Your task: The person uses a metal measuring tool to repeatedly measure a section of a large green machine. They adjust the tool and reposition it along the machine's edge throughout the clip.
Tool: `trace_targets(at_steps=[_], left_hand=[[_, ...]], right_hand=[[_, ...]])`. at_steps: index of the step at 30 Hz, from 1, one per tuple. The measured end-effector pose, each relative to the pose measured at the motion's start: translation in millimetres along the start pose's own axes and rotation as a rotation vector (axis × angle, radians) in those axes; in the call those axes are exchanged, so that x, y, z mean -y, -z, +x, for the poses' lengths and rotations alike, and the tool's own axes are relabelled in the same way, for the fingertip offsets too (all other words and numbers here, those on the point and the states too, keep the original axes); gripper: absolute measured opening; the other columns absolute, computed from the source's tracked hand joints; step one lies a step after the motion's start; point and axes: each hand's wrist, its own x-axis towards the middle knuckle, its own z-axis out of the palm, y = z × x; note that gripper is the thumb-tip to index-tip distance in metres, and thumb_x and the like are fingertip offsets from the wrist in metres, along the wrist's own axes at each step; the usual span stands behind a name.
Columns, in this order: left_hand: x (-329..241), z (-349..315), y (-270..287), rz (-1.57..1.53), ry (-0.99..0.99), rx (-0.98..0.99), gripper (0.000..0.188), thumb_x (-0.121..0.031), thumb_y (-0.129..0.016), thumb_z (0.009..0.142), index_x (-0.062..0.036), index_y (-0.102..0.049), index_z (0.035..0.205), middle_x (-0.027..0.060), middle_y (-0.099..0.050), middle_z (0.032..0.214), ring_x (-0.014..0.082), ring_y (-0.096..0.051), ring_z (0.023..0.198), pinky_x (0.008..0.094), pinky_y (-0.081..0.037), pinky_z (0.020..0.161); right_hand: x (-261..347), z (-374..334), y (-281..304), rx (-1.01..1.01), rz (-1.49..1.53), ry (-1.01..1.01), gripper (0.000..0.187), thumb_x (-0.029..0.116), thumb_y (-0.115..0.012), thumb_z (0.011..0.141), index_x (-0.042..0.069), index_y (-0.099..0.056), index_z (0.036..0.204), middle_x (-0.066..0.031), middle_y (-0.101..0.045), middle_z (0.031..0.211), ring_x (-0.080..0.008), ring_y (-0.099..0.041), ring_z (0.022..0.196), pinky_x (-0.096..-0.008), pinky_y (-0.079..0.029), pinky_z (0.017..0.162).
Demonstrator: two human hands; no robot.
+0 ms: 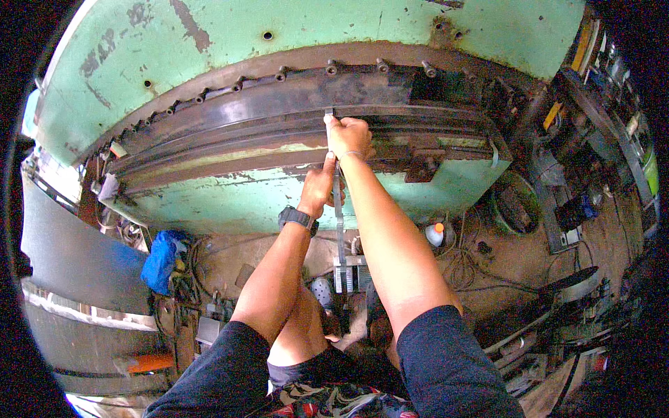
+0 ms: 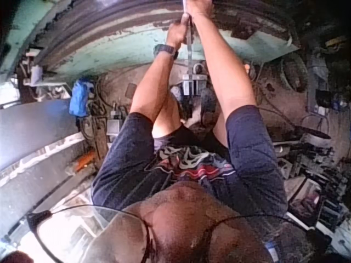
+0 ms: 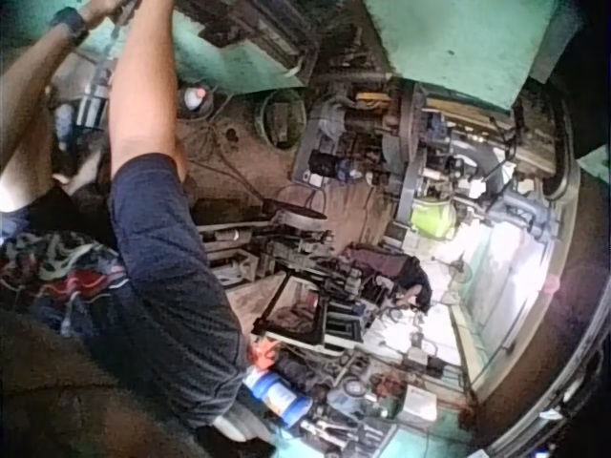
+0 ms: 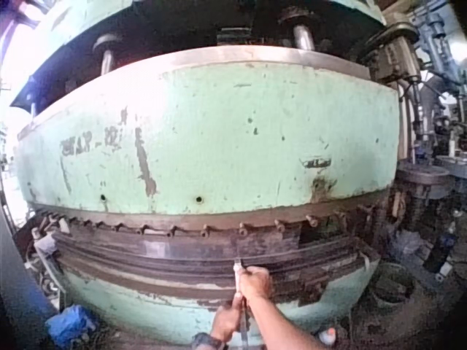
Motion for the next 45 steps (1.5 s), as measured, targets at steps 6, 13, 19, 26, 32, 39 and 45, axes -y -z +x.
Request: trace_targets(at_steps=[6, 13, 19, 26, 32, 39, 45], left_hand=[[0.2, -2.7, -2.4, 0.01, -0.002, -0.053, 0.078, -0.064, -0.042, 0.1, 0.0034, -0.067, 0.07, 0.0142, -0.065, 0.058, 0.0253, -0.067, 0.05, 0.0373, -0.051, 0.046], [7.7, 5.5, -2.2, -0.02, 0.006, -0.029, 0.08, -0.066, -0.041, 0.099, 0.0024, -0.067, 0.066, 0.0141, -0.063, 0.054, 0.0249, -0.065, 0.048, 0.0369, -0.05, 0.046], [5.1, 3.3, 0.5, -0.094, 0.026, 0.02, 0.065, -0.062, -0.051, 0.098, 0.0019, -0.062, 0.09, 0.0108, -0.062, 0.065, 0.0227, -0.063, 0.049, 0.0362, -0.05, 0.041], [-4.6, -3.7, 0.2, -0.136, 0.063, 0.018, 0.064, -0.06, -0.05, 0.099, 0.0022, -0.061, 0.091, 0.012, -0.063, 0.068, 0.0241, -0.063, 0.049, 0.0377, -0.051, 0.04], [-1.2, -2.8, 2.7, -0.112, 0.056, 0.046, 0.066, -0.062, -0.049, 0.099, 0.0024, -0.062, 0.093, 0.0119, -0.063, 0.068, 0.0241, -0.064, 0.05, 0.0376, -0.051, 0.04], [4.2, 2.7, 1.8, -0.09, 0.016, 0.027, 0.074, -0.064, -0.044, 0.099, 0.0028, -0.064, 0.075, 0.0131, -0.063, 0.059, 0.0243, -0.064, 0.047, 0.0372, -0.05, 0.043], [5.2, 4.5, -0.5, -0.061, -0.006, -0.011, 0.079, -0.064, -0.042, 0.099, 0.0031, -0.066, 0.066, 0.0143, -0.062, 0.054, 0.0244, -0.063, 0.044, 0.0359, -0.047, 0.042]], right_hand=[[3.8, 0.3, -2.0, -0.004, -0.016, -0.061, 0.04, 0.053, -0.077, 0.078, 0.013, -0.076, 0.075, -0.0141, -0.074, 0.083, -0.0374, -0.071, 0.087, -0.0511, -0.051, 0.083], [5.8, -1.9, -0.6, 0.015, 0.033, -0.017, 0.043, 0.049, -0.08, 0.077, 0.007, -0.073, 0.071, -0.014, -0.071, 0.072, -0.0337, -0.07, 0.071, -0.0443, -0.052, 0.068], [2.8, 1.5, -2.6, -0.009, 0.08, -0.017, 0.042, 0.046, -0.08, 0.078, 0.006, -0.073, 0.069, -0.0138, -0.071, 0.07, -0.0321, -0.068, 0.066, -0.0452, -0.05, 0.064], [4.8, 2.9, 0.9, 0.028, 0.07, -0.031, 0.041, 0.046, -0.08, 0.078, 0.007, -0.073, 0.068, -0.0128, -0.071, 0.071, -0.0317, -0.068, 0.067, -0.0451, -0.05, 0.065], [2.2, 0.8, 0.3, 0.017, 0.079, -0.018, 0.041, 0.047, -0.079, 0.079, 0.008, -0.073, 0.069, -0.0132, -0.071, 0.072, -0.0321, -0.069, 0.069, -0.0448, -0.051, 0.066], [2.9, 0.8, -0.9, 0.01, 0.051, -0.022, 0.042, 0.05, -0.079, 0.079, 0.009, -0.074, 0.071, -0.0142, -0.072, 0.074, -0.0342, -0.07, 0.072, -0.0454, -0.052, 0.068], [3.3, 2.9, -2.8, -0.021, 0.044, -0.029, 0.042, 0.047, -0.08, 0.079, 0.005, -0.076, 0.077, -0.0129, -0.072, 0.073, -0.0266, -0.069, 0.069, -0.041, -0.051, 0.066]])
